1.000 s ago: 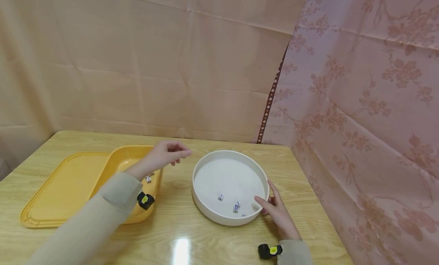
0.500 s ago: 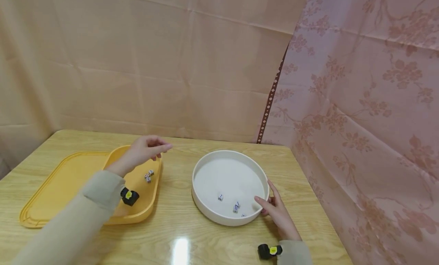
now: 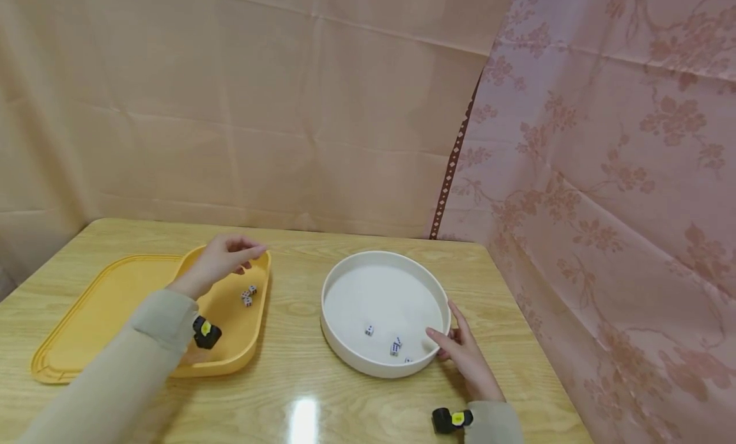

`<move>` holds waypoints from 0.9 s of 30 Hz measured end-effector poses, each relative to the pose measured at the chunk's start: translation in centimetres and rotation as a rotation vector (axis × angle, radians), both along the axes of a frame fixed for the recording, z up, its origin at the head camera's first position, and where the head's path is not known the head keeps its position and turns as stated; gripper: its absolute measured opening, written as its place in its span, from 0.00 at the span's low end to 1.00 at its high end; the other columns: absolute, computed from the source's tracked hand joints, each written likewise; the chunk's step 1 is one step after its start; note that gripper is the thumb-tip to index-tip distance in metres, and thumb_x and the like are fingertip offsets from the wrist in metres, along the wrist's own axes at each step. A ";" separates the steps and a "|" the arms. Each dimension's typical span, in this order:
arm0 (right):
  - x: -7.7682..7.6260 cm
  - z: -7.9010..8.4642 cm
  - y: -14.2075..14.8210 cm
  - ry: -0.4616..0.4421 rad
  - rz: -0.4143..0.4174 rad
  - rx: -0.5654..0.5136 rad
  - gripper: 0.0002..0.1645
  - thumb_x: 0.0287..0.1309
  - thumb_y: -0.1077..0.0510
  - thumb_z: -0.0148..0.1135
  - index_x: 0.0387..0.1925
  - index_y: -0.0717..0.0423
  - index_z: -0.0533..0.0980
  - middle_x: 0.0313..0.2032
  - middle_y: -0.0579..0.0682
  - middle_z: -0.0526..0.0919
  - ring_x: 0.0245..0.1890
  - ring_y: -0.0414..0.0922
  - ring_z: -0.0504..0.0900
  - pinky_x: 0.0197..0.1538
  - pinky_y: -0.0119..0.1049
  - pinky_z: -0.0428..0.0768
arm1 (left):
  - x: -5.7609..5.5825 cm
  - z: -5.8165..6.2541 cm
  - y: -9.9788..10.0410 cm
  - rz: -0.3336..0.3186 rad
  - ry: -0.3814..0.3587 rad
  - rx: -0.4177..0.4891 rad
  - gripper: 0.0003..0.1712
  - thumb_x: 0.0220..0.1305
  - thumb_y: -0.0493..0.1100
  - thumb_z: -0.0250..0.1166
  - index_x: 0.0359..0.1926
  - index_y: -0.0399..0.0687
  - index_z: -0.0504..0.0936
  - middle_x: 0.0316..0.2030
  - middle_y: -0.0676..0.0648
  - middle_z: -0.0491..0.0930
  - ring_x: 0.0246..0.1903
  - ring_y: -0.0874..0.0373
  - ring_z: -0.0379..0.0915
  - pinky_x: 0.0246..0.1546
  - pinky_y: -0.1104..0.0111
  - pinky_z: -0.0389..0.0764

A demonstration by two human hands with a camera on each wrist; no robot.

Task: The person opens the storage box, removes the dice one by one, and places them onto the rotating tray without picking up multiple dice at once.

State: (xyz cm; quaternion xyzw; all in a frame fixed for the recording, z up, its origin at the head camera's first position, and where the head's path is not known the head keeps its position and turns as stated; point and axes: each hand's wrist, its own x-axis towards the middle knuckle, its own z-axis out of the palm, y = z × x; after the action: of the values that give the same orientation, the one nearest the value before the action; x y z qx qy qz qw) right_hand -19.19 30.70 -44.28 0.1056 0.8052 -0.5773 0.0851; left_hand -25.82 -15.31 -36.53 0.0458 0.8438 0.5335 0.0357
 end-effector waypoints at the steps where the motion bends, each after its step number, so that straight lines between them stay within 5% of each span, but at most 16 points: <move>1: 0.0 0.0 0.0 -0.001 0.001 0.000 0.54 0.65 0.47 0.64 0.79 0.37 0.40 0.40 0.50 0.73 0.31 0.40 0.77 0.41 0.31 0.78 | 0.0 -0.2 -0.1 0.004 -0.006 0.002 0.23 0.71 0.52 0.61 0.54 0.36 0.79 0.46 0.39 0.80 0.37 0.54 0.76 0.40 0.68 0.80; 10: 0.1 -0.2 0.2 0.020 0.012 0.001 0.52 0.66 0.50 0.62 0.79 0.38 0.40 0.39 0.49 0.73 0.30 0.40 0.77 0.40 0.31 0.78 | -0.2 -2.2 -0.9 0.030 -0.032 -0.003 0.26 0.70 0.53 0.62 0.54 0.33 0.78 0.49 0.35 0.80 0.40 0.51 0.78 0.40 0.69 0.81; 16: 0.0 -0.4 0.3 0.019 0.009 0.003 0.52 0.67 0.51 0.62 0.79 0.38 0.40 0.39 0.48 0.73 0.30 0.39 0.76 0.40 0.31 0.78 | -0.1 -2.7 -0.8 0.047 -0.052 -0.090 0.25 0.69 0.54 0.62 0.53 0.36 0.79 0.48 0.40 0.81 0.40 0.54 0.75 0.44 0.63 0.78; 27: 0.1 -0.2 0.2 0.023 0.010 0.007 0.53 0.66 0.50 0.63 0.79 0.38 0.40 0.39 0.49 0.73 0.30 0.40 0.77 0.40 0.31 0.78 | 0.2 -4.1 -0.8 0.034 -0.061 -0.113 0.25 0.69 0.51 0.63 0.53 0.32 0.78 0.49 0.35 0.80 0.43 0.49 0.77 0.46 0.60 0.80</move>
State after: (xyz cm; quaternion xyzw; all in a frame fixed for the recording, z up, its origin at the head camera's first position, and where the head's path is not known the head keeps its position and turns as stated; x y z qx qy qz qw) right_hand -19.06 30.93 -44.50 0.0951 0.8087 -0.5752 0.0784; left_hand -25.62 -16.08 -40.64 0.0131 0.8718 0.4865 0.0551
